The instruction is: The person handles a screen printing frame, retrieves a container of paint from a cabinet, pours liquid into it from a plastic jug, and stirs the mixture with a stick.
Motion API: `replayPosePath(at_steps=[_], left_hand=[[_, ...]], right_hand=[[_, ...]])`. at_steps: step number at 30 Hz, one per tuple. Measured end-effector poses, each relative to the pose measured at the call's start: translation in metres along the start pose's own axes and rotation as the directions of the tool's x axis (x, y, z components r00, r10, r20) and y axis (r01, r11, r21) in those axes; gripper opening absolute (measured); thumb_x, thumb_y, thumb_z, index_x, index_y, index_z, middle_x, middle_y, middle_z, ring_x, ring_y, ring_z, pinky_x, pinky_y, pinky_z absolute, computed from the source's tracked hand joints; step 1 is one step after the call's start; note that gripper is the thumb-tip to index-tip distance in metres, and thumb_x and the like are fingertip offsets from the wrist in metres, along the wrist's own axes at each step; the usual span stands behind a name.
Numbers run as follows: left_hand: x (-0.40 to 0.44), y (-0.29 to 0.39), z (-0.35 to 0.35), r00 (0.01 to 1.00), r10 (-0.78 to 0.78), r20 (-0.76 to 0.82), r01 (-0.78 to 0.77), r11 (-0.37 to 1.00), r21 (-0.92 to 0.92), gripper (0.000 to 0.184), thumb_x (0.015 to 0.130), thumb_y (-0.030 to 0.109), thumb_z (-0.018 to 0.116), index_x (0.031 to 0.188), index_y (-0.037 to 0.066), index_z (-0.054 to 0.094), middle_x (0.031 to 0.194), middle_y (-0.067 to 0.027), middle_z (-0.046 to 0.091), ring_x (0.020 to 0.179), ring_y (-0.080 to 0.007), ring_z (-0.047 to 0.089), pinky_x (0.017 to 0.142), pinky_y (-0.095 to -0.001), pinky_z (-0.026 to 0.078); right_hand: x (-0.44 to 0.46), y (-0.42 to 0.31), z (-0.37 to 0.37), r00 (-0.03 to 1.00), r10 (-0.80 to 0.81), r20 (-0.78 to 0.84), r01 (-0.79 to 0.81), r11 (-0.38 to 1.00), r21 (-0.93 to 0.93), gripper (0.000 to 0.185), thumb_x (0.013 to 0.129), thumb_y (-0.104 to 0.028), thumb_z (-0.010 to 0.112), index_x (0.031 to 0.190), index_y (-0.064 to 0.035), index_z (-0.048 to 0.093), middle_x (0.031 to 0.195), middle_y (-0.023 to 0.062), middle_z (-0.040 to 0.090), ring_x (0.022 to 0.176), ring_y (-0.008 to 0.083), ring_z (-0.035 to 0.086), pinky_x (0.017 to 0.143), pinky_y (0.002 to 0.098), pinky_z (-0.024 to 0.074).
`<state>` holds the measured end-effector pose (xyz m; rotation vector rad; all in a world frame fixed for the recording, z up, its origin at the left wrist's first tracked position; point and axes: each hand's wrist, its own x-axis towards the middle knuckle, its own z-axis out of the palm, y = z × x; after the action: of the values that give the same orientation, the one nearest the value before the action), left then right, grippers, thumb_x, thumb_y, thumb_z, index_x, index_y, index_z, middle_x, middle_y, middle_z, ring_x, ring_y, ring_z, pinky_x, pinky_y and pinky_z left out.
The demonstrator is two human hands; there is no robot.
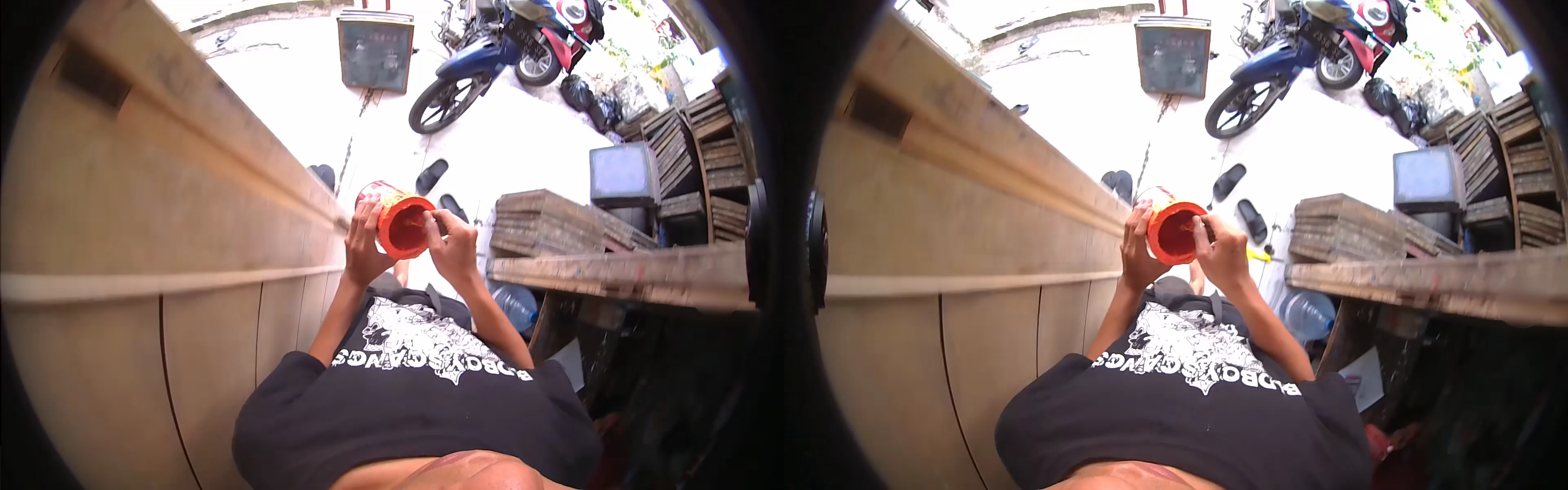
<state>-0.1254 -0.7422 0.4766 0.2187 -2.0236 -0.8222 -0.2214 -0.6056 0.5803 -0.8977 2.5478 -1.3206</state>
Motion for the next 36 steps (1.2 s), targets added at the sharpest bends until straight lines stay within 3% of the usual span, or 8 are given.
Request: replayPosePath(at_steps=[10, 12, 14, 18, 24, 28, 33, 36], left_hand=[[0.217, -0.168, 0.077, 0.998, -0.059, -0.038, 0.065, 0.983, 0.174, 0.099, 0.065, 0.029, 0.095, 0.144, 0.001, 0.044, 0.142, -0.0246, 0.055, 0.132, -0.0460, 0.054, 0.110, -0.0538, 0.048], [0.258, -0.206, 0.096, 0.990, -0.116, -0.086, 0.132, 0.968, 0.215, 0.100, 0.066, 0.032, 0.096, 0.145, 0.001, 0.043, 0.142, -0.0238, 0.055, 0.131, -0.0456, 0.054, 0.109, -0.0534, 0.048], [0.298, -0.247, 0.113, 0.961, -0.209, -0.182, 0.252, 0.934, 0.255, 0.103, 0.066, 0.033, 0.097, 0.145, 0.000, 0.042, 0.142, -0.0227, 0.055, 0.130, -0.0448, 0.056, 0.108, -0.0525, 0.049], [0.351, -0.322, 0.120, 0.915, -0.327, -0.237, 0.384, 0.886, 0.261, 0.109, 0.062, 0.032, 0.100, 0.147, 0.001, 0.040, 0.140, -0.0197, 0.056, 0.128, -0.0395, 0.057, 0.107, -0.0481, 0.050], [0.400, -0.388, 0.105, 0.757, -0.519, -0.397, 0.636, 0.723, 0.270, 0.111, 0.056, 0.031, 0.102, 0.145, 0.002, 0.043, 0.138, -0.0184, 0.057, 0.126, -0.0367, 0.059, 0.105, -0.0463, 0.050], [0.419, -0.471, 0.099, 0.561, -0.631, -0.535, 0.810, 0.552, 0.198, 0.108, 0.058, 0.033, 0.100, 0.145, 0.001, 0.044, 0.139, -0.0214, 0.056, 0.127, -0.0398, 0.057, 0.105, -0.0476, 0.050], [0.426, -0.581, 0.059, 0.401, -0.652, -0.643, 0.889, 0.447, 0.100, 0.100, 0.057, 0.028, 0.100, 0.140, 0.002, 0.051, 0.131, -0.0185, 0.063, 0.123, -0.0377, 0.061, 0.105, -0.0469, 0.050], [0.444, -0.659, -0.003, 0.399, -0.655, -0.642, 0.892, 0.439, 0.106, 0.101, 0.057, 0.029, 0.100, 0.141, 0.002, 0.050, 0.134, -0.0184, 0.062, 0.123, -0.0371, 0.060, 0.105, -0.0459, 0.050]], right_hand=[[0.291, 0.003, 0.059, 0.980, 0.173, 0.101, -0.196, 0.934, 0.298, 0.020, 0.101, -0.013, 0.065, 0.099, 0.0052, 0.073, 0.077, 0.0095, 0.075, 0.069, 0.0112, 0.072, 0.062, 0.0268, 0.0565], [0.362, 0.014, 0.075, 0.973, -0.204, 0.105, 0.188, 0.971, 0.146, 0.015, 0.100, -0.010, 0.067, 0.099, 0.0043, 0.073, 0.078, 0.0114, 0.075, 0.068, 0.0120, 0.072, 0.062, 0.0268, 0.0557], [0.437, 0.017, 0.093, 0.943, -0.303, 0.136, 0.283, 0.948, 0.148, 0.009, 0.093, -0.009, 0.073, 0.098, -0.0008, 0.073, 0.078, 0.0138, 0.071, 0.065, 0.0253, 0.068, 0.061, 0.0333, 0.0512], [0.560, 0.012, 0.145, 0.688, -0.669, 0.280, 0.606, 0.743, 0.285, 0.014, 0.090, -0.002, 0.072, 0.104, 0.0003, 0.070, 0.083, 0.0140, 0.069, 0.075, 0.0309, 0.068, 0.064, 0.0405, 0.0551], [0.700, -0.014, 0.228, 0.355, -0.711, 0.607, 0.781, 0.582, 0.226, 0.014, 0.091, -0.015, 0.076, 0.101, -0.0062, 0.076, 0.082, 0.0076, 0.070, 0.072, 0.0242, 0.066, 0.063, 0.0375, 0.0546], [0.799, -0.032, 0.334, 0.312, -0.724, 0.615, 0.627, 0.643, 0.439, 0.028, 0.086, -0.021, 0.084, 0.110, -0.0082, 0.079, 0.078, 0.0030, 0.070, 0.068, 0.0165, 0.065, 0.060, 0.0313, 0.0531], [0.910, 0.084, 0.509, 0.566, -0.280, 0.775, 0.256, 0.954, 0.157, 0.027, 0.089, -0.014, 0.077, 0.113, -0.0036, 0.075, 0.068, 0.0121, 0.070, 0.060, 0.0187, 0.068, 0.059, 0.0336, 0.0531], [0.949, 0.258, 0.557, 0.488, 0.442, 0.752, -0.084, 0.882, -0.464, 0.032, 0.079, -0.012, 0.077, 0.109, -0.0005, 0.076, 0.084, 0.0116, 0.076, 0.067, 0.0193, 0.072, 0.063, 0.0329, 0.0576]])
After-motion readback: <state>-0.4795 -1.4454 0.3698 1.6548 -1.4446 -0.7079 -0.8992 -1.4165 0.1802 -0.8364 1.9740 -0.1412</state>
